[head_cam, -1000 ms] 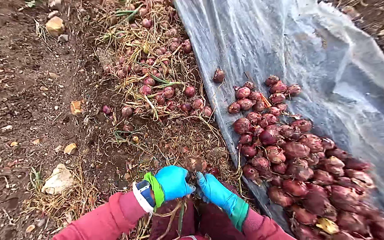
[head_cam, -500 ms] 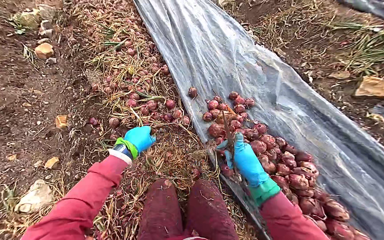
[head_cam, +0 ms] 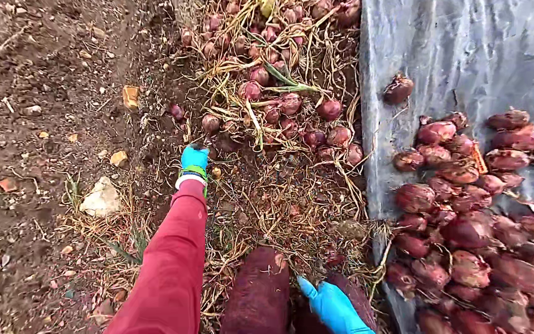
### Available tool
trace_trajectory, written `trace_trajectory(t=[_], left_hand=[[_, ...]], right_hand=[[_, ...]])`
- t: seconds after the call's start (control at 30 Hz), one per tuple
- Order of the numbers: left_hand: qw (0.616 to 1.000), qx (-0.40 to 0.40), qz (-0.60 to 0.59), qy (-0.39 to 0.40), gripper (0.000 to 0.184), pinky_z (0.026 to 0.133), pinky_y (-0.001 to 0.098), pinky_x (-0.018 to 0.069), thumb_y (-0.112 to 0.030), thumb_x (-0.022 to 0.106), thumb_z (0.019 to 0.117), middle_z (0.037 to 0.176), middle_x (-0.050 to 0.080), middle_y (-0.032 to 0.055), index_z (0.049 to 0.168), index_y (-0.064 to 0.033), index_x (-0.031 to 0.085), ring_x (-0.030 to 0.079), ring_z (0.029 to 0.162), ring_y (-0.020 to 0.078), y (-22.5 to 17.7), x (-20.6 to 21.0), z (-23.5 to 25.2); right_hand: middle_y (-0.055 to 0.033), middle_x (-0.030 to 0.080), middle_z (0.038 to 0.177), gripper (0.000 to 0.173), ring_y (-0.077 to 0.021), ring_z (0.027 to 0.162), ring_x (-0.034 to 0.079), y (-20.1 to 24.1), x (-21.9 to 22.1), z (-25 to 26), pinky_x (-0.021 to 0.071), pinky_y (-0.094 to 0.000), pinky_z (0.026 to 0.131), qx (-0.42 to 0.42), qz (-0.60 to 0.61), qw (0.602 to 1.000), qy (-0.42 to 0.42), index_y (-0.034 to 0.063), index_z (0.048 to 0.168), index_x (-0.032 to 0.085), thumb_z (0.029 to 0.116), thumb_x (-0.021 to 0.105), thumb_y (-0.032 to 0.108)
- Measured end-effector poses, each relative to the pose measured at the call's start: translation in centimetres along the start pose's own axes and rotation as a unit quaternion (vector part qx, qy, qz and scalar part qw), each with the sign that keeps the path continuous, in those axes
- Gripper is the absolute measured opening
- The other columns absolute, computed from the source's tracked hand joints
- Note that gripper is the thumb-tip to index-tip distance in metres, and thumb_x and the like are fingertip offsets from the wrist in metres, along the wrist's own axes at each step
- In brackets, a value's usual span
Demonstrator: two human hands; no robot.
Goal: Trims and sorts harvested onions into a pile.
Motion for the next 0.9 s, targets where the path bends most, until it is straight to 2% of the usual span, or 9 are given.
trace_trajectory(t=[0.13, 0.27, 0.4, 0.53, 0.6, 0.7, 0.77, 0.83, 0.9], left_hand=[[0.992, -0.118, -0.029, -0.022, 0.080, 0.089, 0.0575, 0.0597, -0.046, 0.090, 0.0743, 0.114, 0.072, 0.0211, 0.135, -0.0035, 0.060, 0.072, 0.101, 0.0357, 4.6, 6.9, 3.4], [0.985, -0.040, 0.151, 0.068, 0.075, 0.101, 0.0668, 0.0504, -0.056, 0.090, 0.0720, 0.120, 0.072, 0.0191, 0.128, -0.0107, 0.069, 0.067, 0.116, 0.0388, 4.0, 3.2, 1.3], [0.967, 0.111, 0.162, 0.161, 0.063, 0.093, 0.0563, 0.0587, -0.056, 0.090, 0.0721, 0.102, 0.077, 0.0047, 0.118, -0.0172, 0.072, 0.074, 0.099, 0.0218, -2.6, -1.7, -10.1], [0.878, 0.243, 0.206, 0.357, 0.060, 0.081, 0.0505, 0.0607, -0.074, 0.078, 0.0737, 0.085, 0.074, -0.0015, 0.095, -0.0184, 0.075, 0.072, 0.084, 0.0156, -5.4, -0.3, -23.8], [0.819, 0.277, 0.243, 0.439, 0.065, 0.086, 0.0530, 0.0591, -0.076, 0.074, 0.0771, 0.092, 0.075, 0.0018, 0.101, -0.0162, 0.075, 0.073, 0.091, 0.0185, -5.5, 0.5, -28.2], [0.792, 0.291, 0.339, 0.417, 0.065, 0.086, 0.0561, 0.0574, -0.076, 0.075, 0.0760, 0.095, 0.075, 0.0035, 0.104, -0.0166, 0.075, 0.072, 0.093, 0.0225, -5.6, -0.7, -28.4], [0.823, 0.295, 0.348, 0.339, 0.062, 0.086, 0.0548, 0.0581, -0.076, 0.075, 0.0765, 0.094, 0.075, 0.0011, 0.104, -0.0196, 0.075, 0.072, 0.092, 0.0209, -6.5, -1.8, -27.6], [0.834, 0.335, 0.318, 0.301, 0.052, 0.082, 0.0523, 0.0597, -0.069, 0.072, 0.0844, 0.090, 0.074, 0.0001, 0.101, -0.0194, 0.075, 0.072, 0.087, 0.0188, -7.6, -1.6, -30.2], [0.765, 0.392, 0.374, 0.347, 0.039, 0.079, 0.0544, 0.0577, -0.055, 0.061, 0.0978, 0.090, 0.073, 0.0026, 0.096, -0.0182, 0.073, 0.071, 0.087, 0.0223, -8.2, 0.7, -36.7]], right_hand=[[-0.0089, 0.072, 0.080, 0.087, -0.0284, 0.078, 0.071, -3.1, -0.7, -0.2, 0.0568, -0.0565, 0.077, 0.038, 0.069, 0.997, -0.013, 0.0128, 0.085, 0.073, 0.0881, 0.030, 0.088], [-0.0082, 0.068, 0.067, 0.081, -0.0237, 0.056, 0.066, -1.9, -2.0, 0.3, 0.0594, -0.0452, 0.056, -0.013, 0.320, 0.947, -0.031, 0.0120, 0.108, 0.074, 0.1021, 0.018, 0.071], [-0.0126, 0.062, 0.063, 0.090, -0.0266, 0.050, 0.063, 6.6, -2.7, 2.1, 0.0587, -0.0448, 0.048, -0.120, 0.481, 0.868, 0.028, 0.0045, 0.112, 0.068, 0.1019, 0.006, 0.069], [-0.0023, 0.063, 0.066, 0.091, -0.0147, 0.052, 0.062, 16.9, -6.4, -2.3, 0.0573, -0.0343, 0.048, -0.310, 0.491, 0.814, 0.002, 0.0090, 0.104, 0.067, 0.0818, 0.037, 0.092], [-0.0006, 0.072, 0.088, 0.091, -0.0096, 0.079, 0.070, 17.9, -8.6, -4.9, 0.0628, -0.0330, 0.072, -0.354, 0.437, 0.821, -0.095, 0.0098, 0.112, 0.067, 0.0885, 0.025, 0.087], [0.0010, 0.061, 0.062, 0.082, -0.0109, 0.052, 0.058, 16.2, -8.5, -6.0, 0.0521, -0.0331, 0.049, -0.314, 0.353, 0.875, -0.102, 0.0150, 0.087, 0.070, 0.0966, 0.021, 0.080], [-0.0023, 0.058, 0.057, 0.086, -0.0144, 0.044, 0.053, 14.3, -8.0, -6.6, 0.0488, -0.0338, 0.042, -0.329, 0.376, 0.864, -0.065, 0.0122, 0.092, 0.074, 0.0969, 0.021, 0.080], [-0.0043, 0.060, 0.060, 0.084, -0.0166, 0.047, 0.056, 11.8, -7.0, -6.7, 0.0515, -0.0355, 0.045, -0.310, 0.379, 0.869, -0.072, 0.0107, 0.097, 0.075, 0.1001, 0.020, 0.074], [-0.0009, 0.061, 0.064, 0.088, -0.0145, 0.052, 0.059, 9.9, -5.4, -7.4, 0.0539, -0.0357, 0.051, -0.321, 0.292, 0.899, -0.060, 0.0150, 0.098, 0.073, 0.0916, 0.021, 0.086]])
Point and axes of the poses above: each hand's wrist, its own z-axis towards the middle knuckle, its own x-axis out of the palm, y = z × x, the point moved 9 cm from there along z, towards the middle knuckle
